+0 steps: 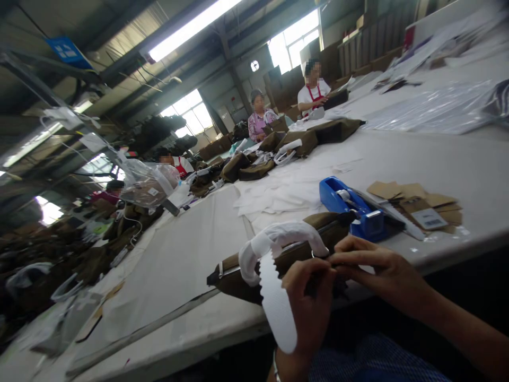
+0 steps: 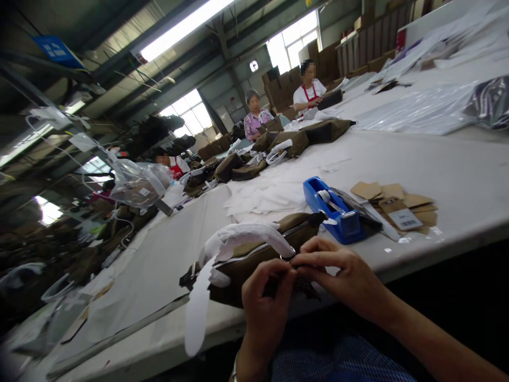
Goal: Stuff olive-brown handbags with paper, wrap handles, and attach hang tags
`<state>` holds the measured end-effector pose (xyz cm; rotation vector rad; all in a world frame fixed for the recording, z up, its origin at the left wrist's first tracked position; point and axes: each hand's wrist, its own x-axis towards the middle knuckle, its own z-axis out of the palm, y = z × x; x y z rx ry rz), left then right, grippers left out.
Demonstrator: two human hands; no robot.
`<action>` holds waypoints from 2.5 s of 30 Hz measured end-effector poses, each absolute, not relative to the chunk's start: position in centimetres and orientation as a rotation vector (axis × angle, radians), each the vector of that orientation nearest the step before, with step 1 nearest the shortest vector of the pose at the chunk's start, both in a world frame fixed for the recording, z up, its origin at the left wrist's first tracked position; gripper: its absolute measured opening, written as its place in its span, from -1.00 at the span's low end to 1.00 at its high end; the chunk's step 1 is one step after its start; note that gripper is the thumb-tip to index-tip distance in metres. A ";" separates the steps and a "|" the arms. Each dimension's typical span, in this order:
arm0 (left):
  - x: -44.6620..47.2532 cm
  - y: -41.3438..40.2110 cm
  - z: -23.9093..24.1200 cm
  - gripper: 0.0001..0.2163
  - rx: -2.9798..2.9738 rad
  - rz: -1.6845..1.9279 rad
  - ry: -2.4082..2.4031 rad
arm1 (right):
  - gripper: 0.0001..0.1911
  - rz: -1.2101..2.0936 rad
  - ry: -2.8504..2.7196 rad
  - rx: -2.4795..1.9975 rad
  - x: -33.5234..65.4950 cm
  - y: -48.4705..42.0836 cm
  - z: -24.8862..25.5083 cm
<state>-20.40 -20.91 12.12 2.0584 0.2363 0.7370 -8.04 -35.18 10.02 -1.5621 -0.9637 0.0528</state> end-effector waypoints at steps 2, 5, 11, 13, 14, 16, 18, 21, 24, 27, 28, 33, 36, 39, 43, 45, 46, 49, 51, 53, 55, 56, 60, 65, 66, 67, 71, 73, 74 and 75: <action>-20.4 -21.0 12.1 -0.93 2.042 0.739 0.270 | -0.83 -0.040 -1.002 -1.550 -8.0 -35.3 9.6; -20.5 -21.2 12.4 -0.93 2.078 0.760 0.272 | -0.75 -0.208 -1.087 -1.524 -7.9 -35.5 9.2; -20.6 -21.6 12.8 -0.94 2.096 0.781 0.209 | -0.87 -0.207 -1.049 -1.521 -8.0 -35.3 9.3; -20.5 -21.6 12.7 -0.94 2.041 0.773 0.213 | -0.93 -0.216 -1.032 -1.540 -8.2 -35.2 9.5; -20.5 -21.5 12.6 -0.94 2.017 0.765 0.223 | -0.94 -0.231 -1.032 -1.552 -8.3 -35.1 9.5; -20.4 -21.4 12.3 -0.93 1.964 0.747 0.259 | -0.95 -0.258 -1.032 -1.575 -8.4 -35.0 9.6; -20.4 -21.3 11.9 -0.91 1.941 0.762 0.312 | -0.94 -0.246 -1.016 -1.593 -8.5 -34.9 9.5; -20.4 -21.5 11.4 -0.86 2.051 0.846 0.394 | -0.90 -0.140 -0.986 -1.589 -8.3 -34.9 9.5; -20.2 -21.8 11.1 -0.82 2.179 0.855 0.419 | -0.88 -0.018 -0.986 -1.545 -7.9 -35.0 9.3; -20.1 -22.1 11.1 -0.75 2.200 0.814 0.426 | -0.88 0.066 -1.002 -1.504 -7.7 -35.1 9.1; -20.1 -22.3 11.2 -0.74 2.204 0.808 0.429 | -0.88 0.093 -1.004 -1.493 -7.6 -35.1 9.1; -20.0 -22.8 11.7 -0.72 2.231 0.778 0.479 | -0.83 0.281 -0.982 -1.389 -7.7 -35.4 9.7; -19.7 -23.1 11.5 -0.68 2.266 0.790 0.508 | -0.77 0.377 -0.876 -1.342 -7.8 -35.4 10.1; -19.1 -23.3 11.0 -0.62 2.318 0.865 0.530 | -0.75 0.436 -0.765 -1.295 -7.9 -35.3 10.2; -18.5 -23.0 10.3 -0.69 2.353 0.949 0.572 | -0.77 0.490 -0.750 -1.238 -8.0 -35.3 10.2; -18.6 -22.6 10.3 -0.78 2.297 0.949 0.525 | -0.76 0.488 -0.788 -1.254 -7.9 -35.4 10.4; -18.8 -22.4 10.4 -0.80 2.250 0.932 0.489 | -0.75 0.471 -0.811 -1.274 -7.9 -35.4 10.5; -19.5 -22.4 10.9 -0.83 2.081 0.822 0.430 | -0.76 0.373 -0.867 -1.348 -7.6 -35.3 10.8; -19.6 -22.6 11.1 -0.87 2.005 0.741 0.429 | -0.79 0.322 -0.904 -1.381 -7.5 -35.2 10.8; -19.4 -23.0 11.2 -0.87 1.967 0.693 0.445 | -0.82 0.300 -0.948 -1.401 -7.3 -35.3 10.8; -19.1 -23.1 11.3 -0.87 1.950 0.664 0.469 | -0.83 0.269 -0.994 -1.428 -7.2 -35.4 11.0; -18.9 -23.1 11.5 -0.87 1.931 0.649 0.474 | -0.84 0.242 -1.017 -1.449 -7.2 -35.6 11.2; -18.9 -22.2 12.0 -0.82 1.798 0.557 0.408 | -0.88 0.083 -1.124 -1.608 -7.2 -36.1 12.3; -19.3 -20.6 11.7 -0.76 1.657 0.443 0.334 | -0.90 -0.184 -1.225 -1.852 -7.5 -36.3 13.0; -19.4 -20.4 11.5 -0.75 1.650 0.436 0.328 | -0.90 -0.235 -1.231 -1.895 -7.6 -36.2 13.0; -19.4 -20.3 11.4 -0.74 1.647 0.429 0.321 | -0.89 -0.273 -1.236 -1.935 -7.7 -36.2 13.0; -19.6 -20.4 11.0 -0.71 1.642 0.419 0.315 | -0.88 -0.328 -1.246 -2.029 -8.1 -36.0 13.0; -19.6 -20.5 11.2 -0.72 1.637 0.428 0.308 | -0.88 -0.334 -1.229 -2.046 -8.4 -35.8 13.0; -19.5 -20.5 11.2 -0.72 1.631 0.432 0.302 | -0.88 -0.334 -1.213 -2.048 -8.5 -35.7 13.0; -19.5 -20.6 11.3 -0.72 1.623 0.430 0.295 | -0.88 -0.329 -1.195 -2.044 -8.6 -35.7 12.9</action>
